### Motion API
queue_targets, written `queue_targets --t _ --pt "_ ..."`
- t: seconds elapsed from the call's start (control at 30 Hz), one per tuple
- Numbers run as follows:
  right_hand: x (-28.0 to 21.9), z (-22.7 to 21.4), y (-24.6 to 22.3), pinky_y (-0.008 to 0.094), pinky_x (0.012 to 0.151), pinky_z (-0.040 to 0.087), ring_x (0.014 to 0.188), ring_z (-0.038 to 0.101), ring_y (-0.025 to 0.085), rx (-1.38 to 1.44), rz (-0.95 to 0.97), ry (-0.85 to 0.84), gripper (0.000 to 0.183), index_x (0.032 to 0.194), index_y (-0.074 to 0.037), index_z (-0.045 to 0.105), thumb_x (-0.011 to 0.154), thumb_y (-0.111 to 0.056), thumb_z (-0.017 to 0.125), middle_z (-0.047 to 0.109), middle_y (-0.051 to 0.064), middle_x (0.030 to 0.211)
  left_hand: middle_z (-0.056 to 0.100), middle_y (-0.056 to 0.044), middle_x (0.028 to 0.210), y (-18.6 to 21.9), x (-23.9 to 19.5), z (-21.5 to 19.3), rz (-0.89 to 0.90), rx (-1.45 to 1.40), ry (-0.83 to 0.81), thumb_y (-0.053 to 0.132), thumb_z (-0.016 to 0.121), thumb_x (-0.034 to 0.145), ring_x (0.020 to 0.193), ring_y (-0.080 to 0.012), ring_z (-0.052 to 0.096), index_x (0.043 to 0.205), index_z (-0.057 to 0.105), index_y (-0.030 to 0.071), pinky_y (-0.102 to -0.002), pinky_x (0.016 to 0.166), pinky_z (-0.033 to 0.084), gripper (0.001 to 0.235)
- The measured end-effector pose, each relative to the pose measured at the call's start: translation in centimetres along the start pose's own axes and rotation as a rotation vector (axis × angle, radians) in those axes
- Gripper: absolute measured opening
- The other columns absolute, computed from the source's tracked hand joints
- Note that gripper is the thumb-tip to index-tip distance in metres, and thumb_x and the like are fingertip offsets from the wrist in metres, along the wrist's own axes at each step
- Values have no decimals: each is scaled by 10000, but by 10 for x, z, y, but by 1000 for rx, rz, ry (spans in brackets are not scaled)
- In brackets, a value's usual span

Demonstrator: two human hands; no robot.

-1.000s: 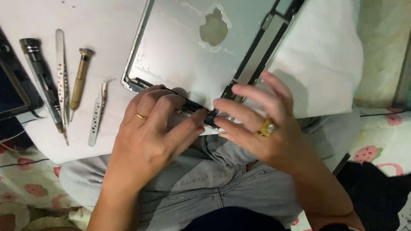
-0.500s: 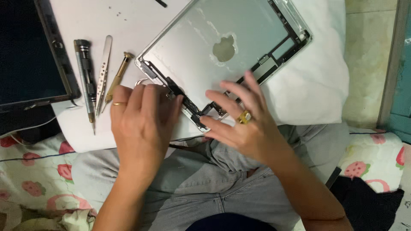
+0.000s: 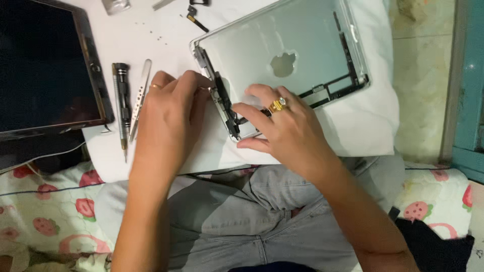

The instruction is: The person is repairing a disassembled tablet by connecting internal ribbon cables to the motherboard. They use a screwdriver to tighten screws on the connector brackets and tweezers to adjust the cables, ensuring they are properly seated.

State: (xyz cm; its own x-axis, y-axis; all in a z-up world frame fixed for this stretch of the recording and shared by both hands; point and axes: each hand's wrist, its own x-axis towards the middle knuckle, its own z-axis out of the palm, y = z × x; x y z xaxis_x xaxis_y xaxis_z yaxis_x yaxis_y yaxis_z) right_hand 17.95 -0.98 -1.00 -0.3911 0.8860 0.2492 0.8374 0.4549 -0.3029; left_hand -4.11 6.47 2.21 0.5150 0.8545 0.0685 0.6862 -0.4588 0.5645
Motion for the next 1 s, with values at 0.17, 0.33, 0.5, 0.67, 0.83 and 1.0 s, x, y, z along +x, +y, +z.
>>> queue_targets --t 0.17,0.33,0.5,0.67,0.83,1.0 --pt "11 -5 5 412 846 591 960 611 275 -43 -104 -2 578 1234 -151 725 829 -454 1006 607 53 1324 664 -191 958 -4 2 -9 212 -17 11 18 636 1098 841 -379 469 1037 611 -29 -485 770 417 81" --pt "-1 -2 15 420 941 626 1090 675 325 83 -118 21 520 1241 13 753 937 -372 926 682 175 1306 672 -120 1170 -6 -8 -1 356 74 65 73 700 1116 886 -349 487 1061 676 11 -449 838 482 87" --pt "0 -3 22 521 1016 576 1063 638 355 139 -73 16 465 1237 34 739 987 -325 898 676 164 1218 605 -154 1187 -8 -10 1 355 80 -49 49 691 1069 990 -369 509 1197 754 68 -462 775 471 144" --pt "-2 1 25 512 1027 578 1074 655 322 109 -83 7 417 1221 20 770 1014 -327 871 689 149 1198 592 -111 1360 -7 -17 10 310 150 -65 167 686 1108 1069 -361 516 1376 712 160 -482 867 519 270" --pt "-2 3 23 498 1005 563 1060 609 354 138 -43 12 286 1208 -6 786 1023 -201 882 640 134 1187 553 -122 1315 -9 -18 13 250 150 -118 322 738 1078 1000 -363 451 1378 697 137 -504 845 485 354" --pt "2 3 19 497 949 494 1038 594 365 86 -47 14 145 1088 -69 794 1015 -162 878 689 70 1136 546 -122 1303 -7 -14 8 242 152 -125 312 724 1088 978 -377 436 1239 734 184 -493 791 486 199"
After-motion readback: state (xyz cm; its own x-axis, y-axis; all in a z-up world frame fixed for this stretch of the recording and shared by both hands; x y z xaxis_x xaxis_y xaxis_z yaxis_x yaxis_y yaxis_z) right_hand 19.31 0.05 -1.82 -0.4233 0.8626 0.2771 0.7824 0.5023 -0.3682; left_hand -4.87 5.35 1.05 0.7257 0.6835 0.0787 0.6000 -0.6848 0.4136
